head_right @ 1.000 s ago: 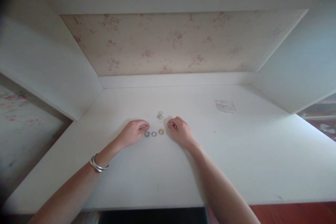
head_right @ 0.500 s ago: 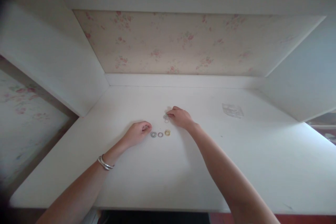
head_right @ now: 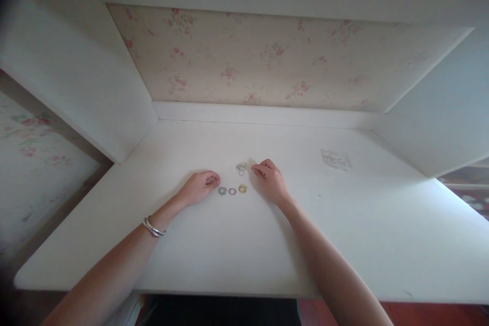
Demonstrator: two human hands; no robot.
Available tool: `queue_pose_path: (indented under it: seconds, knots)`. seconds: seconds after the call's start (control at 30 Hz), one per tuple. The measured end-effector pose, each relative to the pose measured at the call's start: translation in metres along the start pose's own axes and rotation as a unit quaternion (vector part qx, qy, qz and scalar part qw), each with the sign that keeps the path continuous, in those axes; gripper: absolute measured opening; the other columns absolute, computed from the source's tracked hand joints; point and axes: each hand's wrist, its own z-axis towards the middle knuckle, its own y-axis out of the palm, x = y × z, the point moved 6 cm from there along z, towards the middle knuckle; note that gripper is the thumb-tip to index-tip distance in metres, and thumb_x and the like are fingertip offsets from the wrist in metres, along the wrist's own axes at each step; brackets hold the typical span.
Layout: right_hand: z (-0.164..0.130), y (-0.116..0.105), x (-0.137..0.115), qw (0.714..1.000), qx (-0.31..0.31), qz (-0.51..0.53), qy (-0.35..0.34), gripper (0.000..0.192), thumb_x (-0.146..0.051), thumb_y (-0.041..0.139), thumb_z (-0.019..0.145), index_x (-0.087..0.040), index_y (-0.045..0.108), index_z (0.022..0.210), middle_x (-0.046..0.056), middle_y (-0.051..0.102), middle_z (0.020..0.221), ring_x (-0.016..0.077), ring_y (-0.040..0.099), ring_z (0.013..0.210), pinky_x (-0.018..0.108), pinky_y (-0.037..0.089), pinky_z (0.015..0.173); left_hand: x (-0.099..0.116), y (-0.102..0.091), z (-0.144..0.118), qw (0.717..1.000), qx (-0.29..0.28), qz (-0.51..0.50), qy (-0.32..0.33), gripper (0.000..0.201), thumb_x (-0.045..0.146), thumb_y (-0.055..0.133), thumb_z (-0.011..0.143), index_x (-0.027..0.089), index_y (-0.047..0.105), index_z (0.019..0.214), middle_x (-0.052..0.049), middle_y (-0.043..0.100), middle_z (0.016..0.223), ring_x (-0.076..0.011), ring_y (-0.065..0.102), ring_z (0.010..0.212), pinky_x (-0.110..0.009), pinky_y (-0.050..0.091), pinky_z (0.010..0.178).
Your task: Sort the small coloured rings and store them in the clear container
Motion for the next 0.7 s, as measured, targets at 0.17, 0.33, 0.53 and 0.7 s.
queue_pose_path:
  seconds: [0.17,0.33,0.53,0.7]
  knots:
    - [-0.031,-0.013,-0.01,0.999,-0.03,0.002,0.014,0.025,-0.033,0.046,0.089,-0.022,0.068,0.089,0.004,0.057,0.085,0.0122,0.053,0.069,0.025,0.042,0.064,0.002,-0.002,0.0,1.0,0.005,0.009,-0.002,0.022,0.031,0.048,0.084,0.02,0.066,0.089,-0.002,0.07,0.086,-0.0151,0.064,0.078,-0.024,0.047,0.072]
    - [-0.048,-0.014,-0.016,0.998,-0.058,-0.025,0.005,0.026,-0.032,0.044,0.09,-0.024,0.068,0.093,0.004,0.058,0.088,0.0126,0.056,0.072,0.024,0.043,0.066,0.003,-0.002,0.0,1.0,0.002,0.02,-0.013,0.023,0.033,0.049,0.083,0.02,0.066,0.09,-0.002,0.07,0.083,-0.0149,0.063,0.075,-0.024,0.046,0.071]
    - [-0.05,-0.009,-0.02,0.995,-0.08,-0.049,-0.019,0.027,-0.03,0.043,0.09,-0.025,0.069,0.096,0.004,0.061,0.09,0.0129,0.058,0.073,0.025,0.044,0.067,0.001,-0.001,0.0,1.0,0.003,-0.004,-0.018,0.024,0.034,0.049,0.083,0.019,0.066,0.091,-0.002,0.069,0.082,-0.0147,0.063,0.076,-0.024,0.046,0.072]
    - [-0.051,-0.008,-0.024,0.993,-0.098,-0.063,-0.031,0.025,-0.029,0.045,0.089,-0.027,0.069,0.095,0.003,0.061,0.088,0.012,0.057,0.07,0.024,0.044,0.065,0.004,-0.001,0.006,1.0,0.003,-0.017,-0.017,0.025,0.034,0.049,0.082,0.018,0.066,0.091,-0.002,0.068,0.083,-0.0144,0.062,0.076,-0.025,0.047,0.075]
